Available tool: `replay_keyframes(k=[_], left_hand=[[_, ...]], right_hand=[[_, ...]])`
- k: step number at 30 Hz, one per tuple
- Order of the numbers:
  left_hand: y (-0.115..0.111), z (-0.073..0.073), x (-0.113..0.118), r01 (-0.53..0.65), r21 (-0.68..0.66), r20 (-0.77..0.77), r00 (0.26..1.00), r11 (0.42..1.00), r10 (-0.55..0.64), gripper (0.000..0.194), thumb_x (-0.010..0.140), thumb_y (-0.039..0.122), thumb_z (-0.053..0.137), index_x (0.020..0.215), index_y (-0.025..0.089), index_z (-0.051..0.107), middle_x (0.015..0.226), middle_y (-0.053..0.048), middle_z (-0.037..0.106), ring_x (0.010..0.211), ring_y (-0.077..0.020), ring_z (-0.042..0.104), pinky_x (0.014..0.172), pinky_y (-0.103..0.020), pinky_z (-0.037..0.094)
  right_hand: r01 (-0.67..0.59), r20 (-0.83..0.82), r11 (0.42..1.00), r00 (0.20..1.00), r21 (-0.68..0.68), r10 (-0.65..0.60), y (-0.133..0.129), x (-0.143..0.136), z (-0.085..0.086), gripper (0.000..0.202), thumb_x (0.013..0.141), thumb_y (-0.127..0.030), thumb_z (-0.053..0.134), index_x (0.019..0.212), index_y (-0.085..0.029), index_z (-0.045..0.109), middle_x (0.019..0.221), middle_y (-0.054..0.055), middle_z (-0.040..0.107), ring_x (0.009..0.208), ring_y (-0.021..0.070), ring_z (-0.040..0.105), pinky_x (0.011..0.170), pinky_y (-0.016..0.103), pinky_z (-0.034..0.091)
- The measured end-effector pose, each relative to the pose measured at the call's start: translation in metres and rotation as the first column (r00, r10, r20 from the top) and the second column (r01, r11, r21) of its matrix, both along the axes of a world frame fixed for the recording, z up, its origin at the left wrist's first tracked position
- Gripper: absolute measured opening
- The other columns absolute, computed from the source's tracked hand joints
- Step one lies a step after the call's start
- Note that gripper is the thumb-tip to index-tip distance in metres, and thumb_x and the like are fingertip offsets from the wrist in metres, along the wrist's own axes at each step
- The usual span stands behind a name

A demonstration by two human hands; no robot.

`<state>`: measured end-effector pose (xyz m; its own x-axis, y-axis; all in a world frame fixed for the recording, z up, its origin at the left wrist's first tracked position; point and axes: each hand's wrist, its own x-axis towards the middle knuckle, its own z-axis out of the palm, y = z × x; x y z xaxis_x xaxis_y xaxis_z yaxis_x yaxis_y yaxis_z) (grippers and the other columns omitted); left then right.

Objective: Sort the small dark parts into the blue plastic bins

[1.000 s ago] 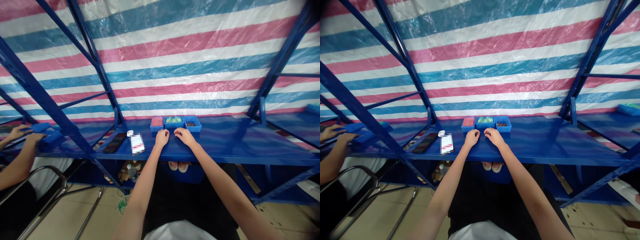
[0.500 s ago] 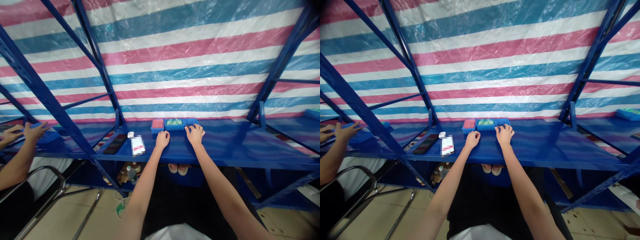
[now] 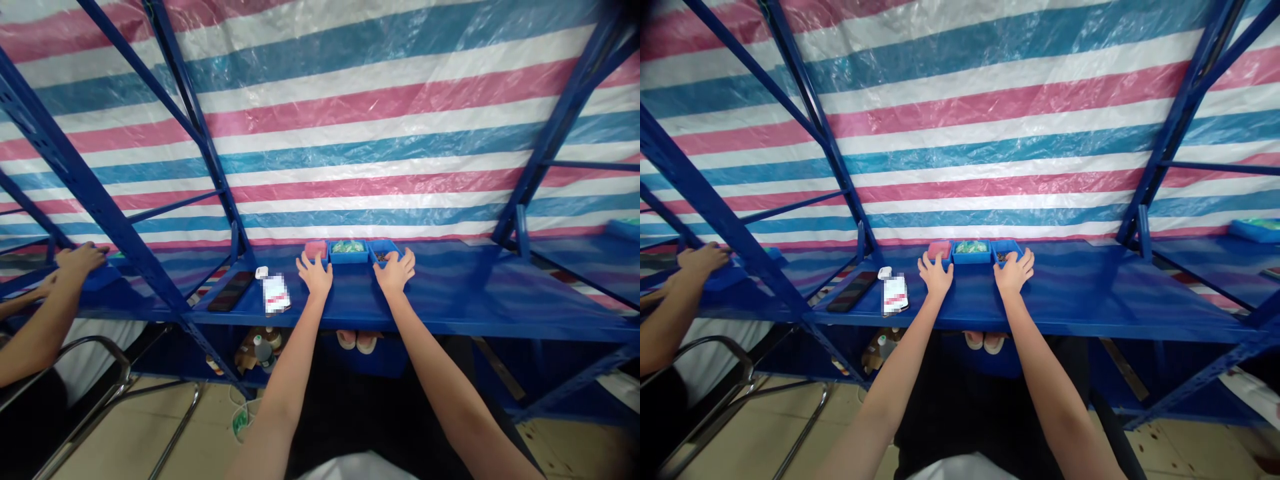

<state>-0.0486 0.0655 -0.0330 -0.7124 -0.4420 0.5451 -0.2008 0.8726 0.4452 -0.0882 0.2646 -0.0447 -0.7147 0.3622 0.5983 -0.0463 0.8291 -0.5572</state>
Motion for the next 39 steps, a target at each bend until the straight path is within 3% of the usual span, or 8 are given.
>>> replay_keyframes(k=[5,10,17,21,24,29,31,39], left_hand=[[-0.004,-0.003,-0.009,0.019,0.096,0.129,0.991,0.995,-0.031,0.050,0.091,0.051,0.052,0.138,0.034,0.049,0.158,-0.011,0.022,0.134,-0.0415,0.036,0.102,-0.057,0.040],[-0.006,0.000,-0.007,-0.012,0.125,0.072,0.997,0.992,0.003,0.036,0.092,0.048,0.051,0.123,0.031,0.057,0.153,-0.009,0.031,0.125,-0.0357,0.046,0.099,-0.050,0.044],[-0.007,0.000,-0.005,-0.106,0.153,0.035,0.994,0.983,0.101,0.037,0.082,0.054,0.064,0.106,0.025,0.060,0.151,-0.011,0.030,0.122,-0.0351,0.048,0.096,-0.046,0.046],[-0.008,0.000,-0.003,-0.179,0.207,0.047,0.984,0.962,0.173,0.039,0.078,0.047,0.071,0.106,0.024,0.056,0.151,-0.013,0.030,0.122,-0.0339,0.049,0.098,-0.046,0.044],[-0.009,0.001,-0.003,-0.201,0.245,0.032,0.979,0.948,0.199,0.063,0.073,0.043,0.076,0.124,0.025,0.044,0.145,-0.017,0.037,0.122,-0.0338,0.050,0.098,-0.046,0.044],[-0.006,0.006,0.001,-0.229,0.275,0.064,0.973,0.934,0.220,0.092,0.069,0.042,0.080,0.140,0.024,0.025,0.131,-0.017,0.049,0.121,-0.0342,0.051,0.097,-0.047,0.044],[-0.005,0.008,0.003,-0.235,0.286,0.046,0.972,0.929,0.231,0.094,0.068,0.041,0.081,0.141,0.024,0.023,0.131,-0.017,0.048,0.122,-0.0345,0.050,0.098,-0.048,0.044],[-0.004,0.009,0.007,-0.202,0.317,-0.023,0.975,0.927,0.221,0.092,0.072,0.043,0.077,0.143,0.027,0.022,0.140,-0.016,0.044,0.125,-0.0352,0.047,0.100,-0.050,0.043]], right_hand=[[0.023,0.182,0.992,0.983,-0.120,-0.001,0.001,0.000,0.003,0.084,0.072,-0.037,0.074,0.142,-0.023,0.031,0.147,0.024,0.027,0.123,0.0391,0.044,0.097,0.051,0.035],[0.040,0.201,0.987,0.980,-0.155,-0.008,0.002,0.002,0.007,0.089,0.068,-0.035,0.074,0.144,-0.027,0.029,0.134,0.017,0.036,0.111,0.0357,0.053,0.095,0.047,0.037],[0.080,0.206,0.984,0.978,-0.161,-0.046,0.000,0.004,0.008,0.087,0.068,-0.035,0.074,0.142,-0.026,0.029,0.138,0.019,0.035,0.120,0.0376,0.045,0.098,0.052,0.033],[0.050,0.053,0.999,0.997,0.013,-0.050,0.000,0.008,0.008,0.072,0.076,-0.032,0.067,0.140,-0.021,0.036,0.152,0.023,0.024,0.138,0.0393,0.025,0.103,0.057,0.027],[-0.066,-0.085,0.965,0.992,0.252,0.090,-0.004,0.009,0.009,0.043,0.087,-0.028,0.056,0.128,-0.018,0.051,0.155,0.020,0.026,0.143,0.0356,0.017,0.109,0.057,0.020],[-0.361,0.014,0.728,0.900,0.583,0.435,-0.025,0.000,0.006,0.044,0.091,-0.016,0.042,0.133,-0.012,0.055,0.142,0.020,0.050,0.137,0.0312,0.032,0.113,0.052,0.018],[-0.394,0.055,0.685,0.886,0.613,0.461,-0.034,-0.006,0.003,0.052,0.088,-0.015,0.045,0.140,-0.010,0.050,0.145,0.020,0.048,0.138,0.0324,0.032,0.113,0.052,0.019],[-0.395,0.112,0.716,0.905,0.576,0.409,-0.040,-0.004,0.004,0.060,0.089,-0.011,0.041,0.149,-0.011,0.039,0.131,0.020,0.055,0.122,0.0332,0.042,0.105,0.051,0.028]])
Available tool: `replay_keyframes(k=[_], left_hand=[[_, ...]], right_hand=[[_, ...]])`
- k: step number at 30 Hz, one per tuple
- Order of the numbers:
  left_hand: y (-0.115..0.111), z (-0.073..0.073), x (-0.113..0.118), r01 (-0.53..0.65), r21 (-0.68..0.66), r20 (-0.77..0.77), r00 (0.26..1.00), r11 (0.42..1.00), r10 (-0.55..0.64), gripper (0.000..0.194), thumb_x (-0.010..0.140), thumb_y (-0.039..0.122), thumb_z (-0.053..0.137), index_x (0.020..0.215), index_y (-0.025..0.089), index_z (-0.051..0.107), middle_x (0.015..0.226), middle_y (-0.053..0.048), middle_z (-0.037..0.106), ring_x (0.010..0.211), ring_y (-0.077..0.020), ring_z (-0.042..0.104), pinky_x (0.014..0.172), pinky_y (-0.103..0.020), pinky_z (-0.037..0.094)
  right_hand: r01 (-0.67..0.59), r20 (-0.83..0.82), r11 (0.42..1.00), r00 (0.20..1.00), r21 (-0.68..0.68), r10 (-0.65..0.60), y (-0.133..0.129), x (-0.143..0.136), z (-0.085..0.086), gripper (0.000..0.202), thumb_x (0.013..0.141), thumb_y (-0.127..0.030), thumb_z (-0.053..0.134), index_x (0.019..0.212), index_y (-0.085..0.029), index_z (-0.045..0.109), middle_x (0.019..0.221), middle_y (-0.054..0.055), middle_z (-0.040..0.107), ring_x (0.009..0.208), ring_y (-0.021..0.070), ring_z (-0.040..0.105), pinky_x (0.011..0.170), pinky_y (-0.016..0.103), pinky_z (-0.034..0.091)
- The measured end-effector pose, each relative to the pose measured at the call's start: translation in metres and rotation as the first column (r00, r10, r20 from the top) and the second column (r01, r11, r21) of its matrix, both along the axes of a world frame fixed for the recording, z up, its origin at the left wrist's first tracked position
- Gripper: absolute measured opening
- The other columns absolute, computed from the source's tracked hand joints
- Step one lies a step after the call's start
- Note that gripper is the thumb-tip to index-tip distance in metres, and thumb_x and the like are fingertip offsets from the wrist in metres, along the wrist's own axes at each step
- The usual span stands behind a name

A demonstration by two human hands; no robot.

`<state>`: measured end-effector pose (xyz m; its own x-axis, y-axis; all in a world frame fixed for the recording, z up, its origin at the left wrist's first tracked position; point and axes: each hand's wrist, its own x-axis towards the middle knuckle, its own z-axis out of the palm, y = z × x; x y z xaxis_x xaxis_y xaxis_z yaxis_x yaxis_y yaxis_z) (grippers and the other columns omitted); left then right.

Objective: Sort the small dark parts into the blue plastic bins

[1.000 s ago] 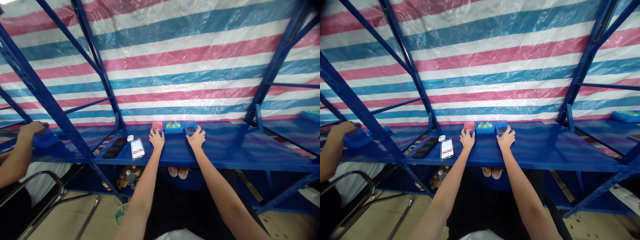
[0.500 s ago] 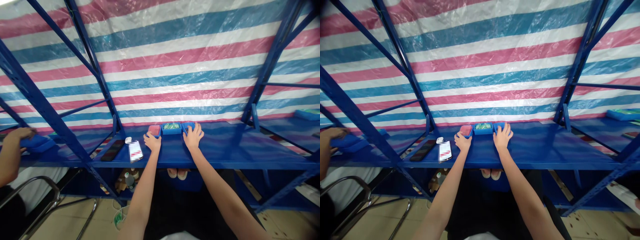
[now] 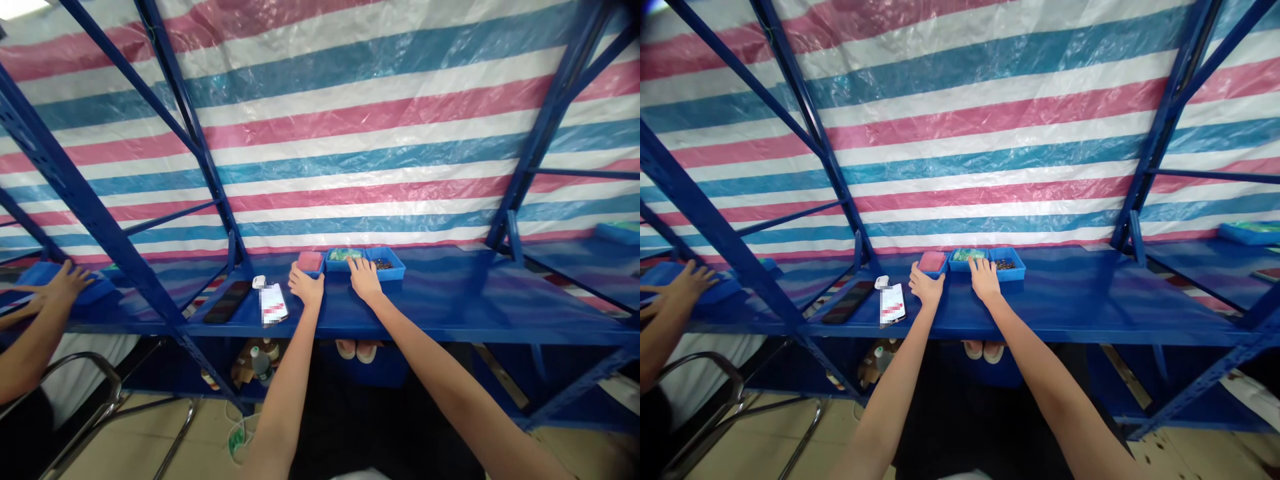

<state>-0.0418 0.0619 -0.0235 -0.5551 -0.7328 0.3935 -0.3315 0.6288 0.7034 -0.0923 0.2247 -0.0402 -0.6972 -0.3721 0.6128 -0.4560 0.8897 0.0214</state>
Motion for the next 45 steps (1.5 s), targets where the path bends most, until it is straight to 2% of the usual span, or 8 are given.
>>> replay_keyframes(k=[5,10,13,17,21,30,38,45], left_hand=[[-0.001,-0.004,-0.003,-0.016,0.018,0.034,0.999,1.000,0.015,0.096,0.070,0.041,0.079,0.145,0.028,0.020,0.138,-0.016,0.045,0.123,-0.0352,0.049,0.100,-0.050,0.044],[-0.004,-0.009,-0.007,-0.026,0.002,0.050,0.998,1.000,0.026,0.097,0.070,0.041,0.079,0.145,0.026,0.020,0.138,-0.018,0.044,0.124,-0.0358,0.049,0.099,-0.049,0.044],[-0.005,-0.010,-0.009,-0.023,-0.006,0.056,0.998,1.000,0.023,0.095,0.070,0.042,0.078,0.145,0.026,0.020,0.139,-0.018,0.043,0.125,-0.0358,0.048,0.099,-0.049,0.044],[-0.005,-0.011,-0.009,-0.024,-0.002,0.063,0.998,1.000,0.024,0.094,0.071,0.043,0.077,0.144,0.026,0.020,0.139,-0.018,0.043,0.125,-0.0357,0.048,0.099,-0.049,0.043],[-0.005,-0.012,-0.010,-0.022,0.002,0.058,0.998,1.000,0.022,0.094,0.071,0.042,0.078,0.144,0.026,0.021,0.138,-0.019,0.044,0.124,-0.0363,0.048,0.099,-0.050,0.043],[-0.004,-0.010,-0.009,-0.025,-0.006,0.074,0.997,1.000,0.025,0.093,0.070,0.043,0.077,0.143,0.025,0.022,0.137,-0.019,0.044,0.124,-0.0358,0.049,0.099,-0.049,0.043],[-0.004,-0.012,-0.010,-0.022,-0.014,0.078,0.997,1.000,0.023,0.090,0.071,0.044,0.076,0.142,0.024,0.024,0.136,-0.019,0.044,0.123,-0.0364,0.049,0.099,-0.050,0.043],[-0.005,-0.013,-0.010,-0.017,-0.020,0.074,0.997,1.000,0.019,0.089,0.071,0.044,0.075,0.142,0.024,0.024,0.136,-0.019,0.044,0.124,-0.0366,0.049,0.098,-0.050,0.043]], right_hand=[[-0.174,-0.009,0.984,0.985,0.042,0.174,0.005,0.009,0.007,0.048,0.092,-0.013,0.040,0.139,-0.013,0.052,0.120,0.018,0.059,0.113,0.0313,0.047,0.097,0.043,0.036],[-0.377,-0.052,0.926,0.925,0.009,0.377,0.007,0.019,0.012,0.044,0.099,-0.038,0.040,0.135,-0.017,0.055,0.118,0.013,0.062,0.111,0.0278,0.051,0.100,0.040,0.036],[-0.319,-0.065,0.947,0.946,-0.023,0.317,0.007,0.024,0.014,0.044,0.098,-0.045,0.044,0.131,-0.019,0.058,0.122,0.013,0.061,0.115,0.0286,0.049,0.101,0.043,0.033],[-0.063,-0.121,0.985,0.992,-0.158,0.044,0.007,0.025,0.012,0.058,0.092,-0.060,0.049,0.130,-0.017,0.058,0.137,0.019,0.052,0.129,0.0350,0.038,0.107,0.051,0.023],[0.089,-0.103,0.978,0.989,-0.186,-0.109,0.010,0.022,0.006,0.078,0.085,-0.069,0.053,0.137,-0.010,0.052,0.125,0.024,0.057,0.131,0.0396,0.034,0.109,0.056,0.016],[-0.044,-0.099,0.975,0.995,-0.217,0.023,0.007,0.029,0.013,0.058,0.088,-0.056,0.055,0.129,-0.015,0.056,0.122,0.020,0.054,0.115,0.0321,0.048,0.105,0.048,0.026],[0.066,-0.066,0.980,0.995,-0.186,-0.079,0.010,0.028,0.006,0.082,0.080,-0.067,0.059,0.138,-0.010,0.048,0.119,0.023,0.057,0.128,0.0402,0.036,0.110,0.060,0.015],[-0.085,-0.063,0.927,0.996,-0.366,0.066,0.006,0.035,0.013,0.074,0.073,-0.054,0.071,0.132,-0.016,0.049,0.127,0.019,0.045,0.115,0.0359,0.050,0.098,0.048,0.040]])
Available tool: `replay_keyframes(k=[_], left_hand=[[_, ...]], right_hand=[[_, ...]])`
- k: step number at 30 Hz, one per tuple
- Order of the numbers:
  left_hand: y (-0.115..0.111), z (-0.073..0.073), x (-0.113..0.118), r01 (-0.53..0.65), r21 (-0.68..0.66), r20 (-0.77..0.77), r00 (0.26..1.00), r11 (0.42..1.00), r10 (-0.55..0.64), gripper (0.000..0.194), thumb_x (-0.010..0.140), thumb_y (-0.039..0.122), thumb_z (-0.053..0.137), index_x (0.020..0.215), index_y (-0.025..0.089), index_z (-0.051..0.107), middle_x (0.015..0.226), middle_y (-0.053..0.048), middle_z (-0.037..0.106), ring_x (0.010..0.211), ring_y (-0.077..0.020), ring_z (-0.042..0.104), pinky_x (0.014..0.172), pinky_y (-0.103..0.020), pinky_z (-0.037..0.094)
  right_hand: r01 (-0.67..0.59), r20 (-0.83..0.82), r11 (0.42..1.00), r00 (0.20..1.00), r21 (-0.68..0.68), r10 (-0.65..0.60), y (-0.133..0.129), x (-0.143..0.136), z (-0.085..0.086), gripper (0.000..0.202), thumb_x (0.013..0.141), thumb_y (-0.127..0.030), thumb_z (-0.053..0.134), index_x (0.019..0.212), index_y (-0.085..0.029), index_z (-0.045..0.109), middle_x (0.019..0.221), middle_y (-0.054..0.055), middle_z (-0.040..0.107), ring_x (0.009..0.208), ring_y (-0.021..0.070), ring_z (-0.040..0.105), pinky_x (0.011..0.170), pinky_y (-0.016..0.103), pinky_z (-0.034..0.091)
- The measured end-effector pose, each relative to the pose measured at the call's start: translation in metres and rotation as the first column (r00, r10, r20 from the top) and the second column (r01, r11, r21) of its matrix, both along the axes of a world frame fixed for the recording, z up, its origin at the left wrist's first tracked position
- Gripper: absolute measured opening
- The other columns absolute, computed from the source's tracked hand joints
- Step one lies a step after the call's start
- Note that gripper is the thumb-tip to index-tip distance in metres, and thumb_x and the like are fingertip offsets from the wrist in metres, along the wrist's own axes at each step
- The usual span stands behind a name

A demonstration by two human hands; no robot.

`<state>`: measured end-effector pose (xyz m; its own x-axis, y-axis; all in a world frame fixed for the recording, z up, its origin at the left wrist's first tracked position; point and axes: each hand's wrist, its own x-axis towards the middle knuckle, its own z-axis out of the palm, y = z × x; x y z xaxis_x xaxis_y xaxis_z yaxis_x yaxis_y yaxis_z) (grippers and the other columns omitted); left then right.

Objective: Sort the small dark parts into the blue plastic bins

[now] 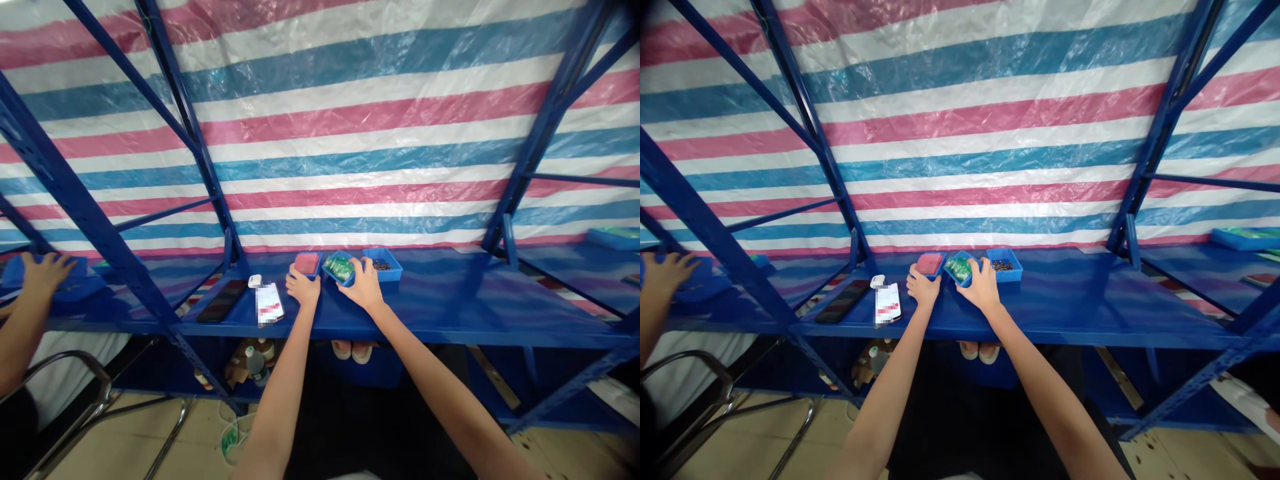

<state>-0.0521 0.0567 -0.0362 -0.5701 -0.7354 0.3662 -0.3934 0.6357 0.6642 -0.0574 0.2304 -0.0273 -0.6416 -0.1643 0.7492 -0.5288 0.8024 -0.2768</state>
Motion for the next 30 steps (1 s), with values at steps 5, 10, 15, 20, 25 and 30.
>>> replay_keyframes(k=[5,10,15,20,25,30], left_hand=[[0.000,0.000,0.000,-0.004,0.009,0.012,1.000,1.000,0.004,0.090,0.071,0.045,0.076,0.142,0.025,0.024,0.137,-0.019,0.044,0.123,-0.0360,0.049,0.098,-0.049,0.043],[-0.001,-0.001,0.000,0.001,0.014,0.010,1.000,1.000,-0.001,0.090,0.071,0.045,0.076,0.142,0.025,0.024,0.137,-0.019,0.044,0.123,-0.0358,0.049,0.099,-0.049,0.043],[-0.001,0.000,0.001,0.008,0.018,0.001,1.000,1.000,-0.008,0.089,0.071,0.045,0.076,0.142,0.024,0.025,0.136,-0.019,0.044,0.123,-0.0360,0.049,0.100,-0.049,0.042],[0.000,0.002,0.002,0.014,0.024,-0.008,1.000,1.000,-0.014,0.088,0.071,0.043,0.076,0.141,0.023,0.026,0.135,-0.018,0.045,0.123,-0.0358,0.049,0.099,-0.049,0.043],[0.000,0.002,0.003,0.017,0.029,-0.017,1.000,0.999,-0.016,0.087,0.072,0.042,0.076,0.141,0.024,0.027,0.136,-0.018,0.044,0.124,-0.0354,0.049,0.100,-0.049,0.042],[0.000,0.002,0.003,0.021,0.038,-0.018,1.000,0.999,-0.020,0.087,0.072,0.042,0.075,0.141,0.023,0.027,0.136,-0.018,0.045,0.124,-0.0355,0.049,0.100,-0.049,0.042]], right_hand=[[-0.025,0.095,0.974,0.994,-0.225,0.047,0.003,0.000,0.002,0.073,0.075,-0.054,0.071,0.131,-0.017,0.044,0.122,0.016,0.048,0.102,0.0312,0.059,0.085,0.042,0.051],[-0.131,-0.033,0.925,0.991,-0.356,0.127,0.009,-0.004,0.009,0.068,0.075,-0.051,0.072,0.127,-0.019,0.043,0.123,0.015,0.049,0.117,0.0310,0.053,0.098,0.045,0.047],[-0.072,-0.092,0.903,0.995,-0.424,0.036,0.033,-0.017,0.031,0.069,0.076,-0.054,0.071,0.129,-0.021,0.041,0.124,0.014,0.045,0.118,0.0313,0.051,0.099,0.049,0.046],[0.045,-0.156,0.982,0.985,-0.184,-0.075,0.091,-0.040,0.048,0.069,0.081,-0.053,0.064,0.134,-0.016,0.040,0.137,0.023,0.035,0.132,0.0399,0.035,0.107,0.059,0.036],[0.066,-0.118,0.959,0.992,0.275,-0.035,0.145,-0.053,0.052,0.061,0.088,-0.051,0.056,0.137,-0.018,0.040,0.146,0.023,0.028,0.135,0.0436,0.032,0.100,0.059,0.045],[0.030,-0.122,0.840,0.992,0.542,0.043,0.155,-0.056,0.065,0.063,0.087,-0.036,0.059,0.143,-0.015,0.039,0.149,0.023,0.029,0.138,0.0436,0.030,0.105,0.057,0.042]])
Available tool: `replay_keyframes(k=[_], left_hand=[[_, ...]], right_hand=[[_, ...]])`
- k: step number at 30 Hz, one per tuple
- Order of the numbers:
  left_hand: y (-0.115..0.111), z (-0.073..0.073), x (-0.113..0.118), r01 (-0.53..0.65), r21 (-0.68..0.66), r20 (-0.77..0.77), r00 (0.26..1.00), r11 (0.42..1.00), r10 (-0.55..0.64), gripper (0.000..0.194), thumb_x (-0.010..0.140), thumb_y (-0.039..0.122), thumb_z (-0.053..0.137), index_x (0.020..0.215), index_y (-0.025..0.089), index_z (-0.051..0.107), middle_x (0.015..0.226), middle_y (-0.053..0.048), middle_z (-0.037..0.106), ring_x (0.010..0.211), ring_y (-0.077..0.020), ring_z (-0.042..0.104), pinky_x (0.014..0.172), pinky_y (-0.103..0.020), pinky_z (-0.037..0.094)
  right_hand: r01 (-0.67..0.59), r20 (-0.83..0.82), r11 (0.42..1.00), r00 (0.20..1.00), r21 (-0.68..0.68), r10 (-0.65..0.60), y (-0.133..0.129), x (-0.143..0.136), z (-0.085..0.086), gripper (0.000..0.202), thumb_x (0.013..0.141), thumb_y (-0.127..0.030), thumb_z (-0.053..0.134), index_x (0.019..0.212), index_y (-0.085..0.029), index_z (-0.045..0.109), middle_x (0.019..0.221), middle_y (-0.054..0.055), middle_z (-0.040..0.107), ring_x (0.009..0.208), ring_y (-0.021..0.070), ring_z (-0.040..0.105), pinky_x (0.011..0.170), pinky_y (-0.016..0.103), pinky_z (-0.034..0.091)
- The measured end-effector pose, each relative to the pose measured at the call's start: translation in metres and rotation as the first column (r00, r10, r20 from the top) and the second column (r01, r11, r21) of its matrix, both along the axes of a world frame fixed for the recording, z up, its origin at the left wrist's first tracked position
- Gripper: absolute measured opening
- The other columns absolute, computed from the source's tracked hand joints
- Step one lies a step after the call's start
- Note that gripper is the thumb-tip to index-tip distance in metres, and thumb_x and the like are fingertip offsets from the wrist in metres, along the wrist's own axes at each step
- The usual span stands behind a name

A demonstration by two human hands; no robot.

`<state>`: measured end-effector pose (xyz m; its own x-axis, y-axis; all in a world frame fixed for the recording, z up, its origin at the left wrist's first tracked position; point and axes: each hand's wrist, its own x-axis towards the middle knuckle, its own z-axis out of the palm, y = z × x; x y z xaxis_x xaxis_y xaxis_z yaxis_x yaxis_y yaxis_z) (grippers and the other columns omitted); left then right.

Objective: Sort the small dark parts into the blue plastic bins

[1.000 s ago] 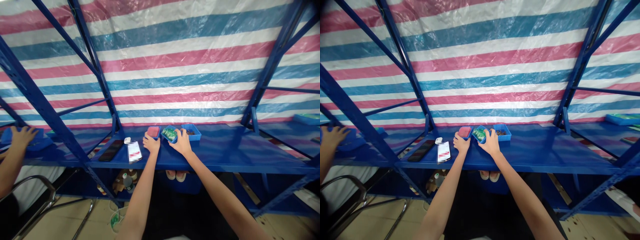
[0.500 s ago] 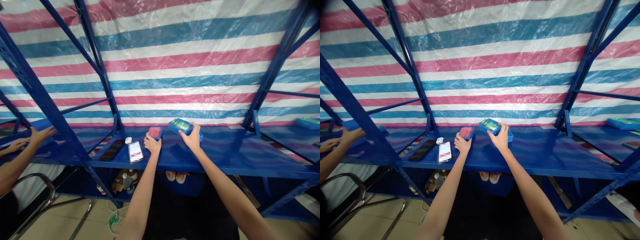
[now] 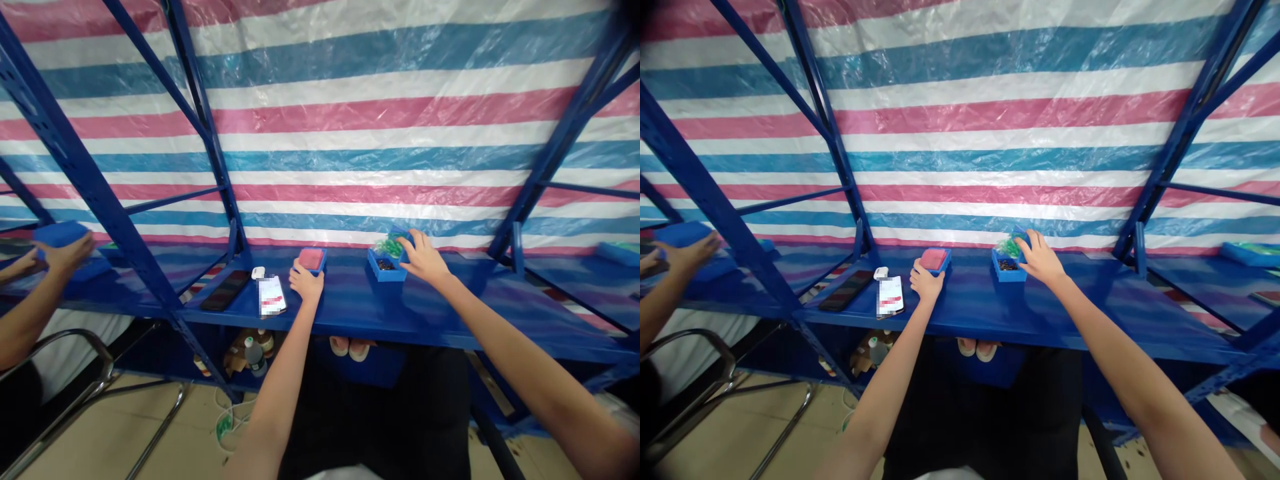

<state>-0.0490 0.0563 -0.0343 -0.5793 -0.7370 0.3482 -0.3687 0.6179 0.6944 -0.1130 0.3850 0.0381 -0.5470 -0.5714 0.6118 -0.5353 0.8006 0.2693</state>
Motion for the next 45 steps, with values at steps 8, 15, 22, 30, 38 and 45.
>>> replay_keyframes(k=[8,15,22,30,38,45], left_hand=[[0.003,0.005,0.005,0.010,-0.006,0.008,1.000,1.000,-0.010,0.085,0.074,0.042,0.074,0.141,0.022,0.026,0.136,-0.019,0.045,0.124,-0.0352,0.048,0.100,-0.049,0.042],[0.001,0.002,0.002,0.003,-0.012,0.002,1.000,1.000,-0.003,0.087,0.072,0.042,0.075,0.141,0.022,0.026,0.135,-0.018,0.046,0.122,-0.0356,0.049,0.098,-0.048,0.043],[0.000,-0.001,0.000,0.005,-0.001,0.016,1.000,1.000,-0.005,0.089,0.072,0.043,0.076,0.142,0.025,0.023,0.138,-0.018,0.043,0.125,-0.0348,0.048,0.101,-0.049,0.042],[0.001,0.000,0.003,0.003,-0.017,0.014,1.000,1.000,-0.003,0.087,0.073,0.043,0.075,0.141,0.023,0.025,0.136,-0.018,0.045,0.124,-0.0348,0.048,0.100,-0.048,0.042],[0.002,0.002,0.003,-0.001,-0.020,0.029,1.000,1.000,0.002,0.088,0.073,0.044,0.075,0.142,0.023,0.025,0.136,-0.019,0.045,0.124,-0.0350,0.049,0.100,-0.048,0.043],[0.001,0.003,0.002,-0.018,-0.008,0.012,1.000,1.000,0.018,0.087,0.072,0.044,0.075,0.141,0.022,0.027,0.137,-0.019,0.045,0.124,-0.0361,0.049,0.099,-0.049,0.044]], right_hand=[[-0.055,-0.038,0.967,0.997,0.249,0.066,0.005,-0.012,0.010,0.061,0.086,-0.012,0.050,0.146,-0.021,0.040,0.154,0.017,0.036,0.144,0.0382,0.028,0.107,0.054,0.040],[-0.185,-0.104,0.860,0.959,0.476,0.264,0.002,-0.016,0.015,0.072,0.084,0.002,0.043,0.150,-0.025,0.034,0.147,0.012,0.048,0.140,0.0292,0.037,0.107,0.051,0.041],[-0.215,-0.098,0.858,0.951,0.466,0.292,0.018,-0.015,0.031,0.080,0.082,0.002,0.044,0.154,-0.030,0.026,0.147,0.008,0.049,0.141,0.0272,0.037,0.104,0.049,0.044],[-0.040,-0.012,0.998,0.999,0.038,0.041,0.018,-0.003,0.046,0.085,0.085,-0.028,0.058,0.158,-0.020,0.015,0.154,0.017,0.032,0.140,0.0425,0.028,0.109,0.060,0.036],[-0.071,0.049,0.908,0.994,-0.413,0.100,-0.082,0.031,0.000,0.086,0.085,-0.057,0.059,0.153,-0.021,0.022,0.149,0.019,0.031,0.137,0.0416,0.032,0.110,0.057,0.037],[0.142,0.281,0.800,0.959,-0.583,0.035,-0.173,0.034,-0.057,0.078,0.082,-0.069,0.057,0.139,-0.020,0.040,0.132,0.020,0.046,0.121,0.0399,0.049,0.098,0.055,0.045]])
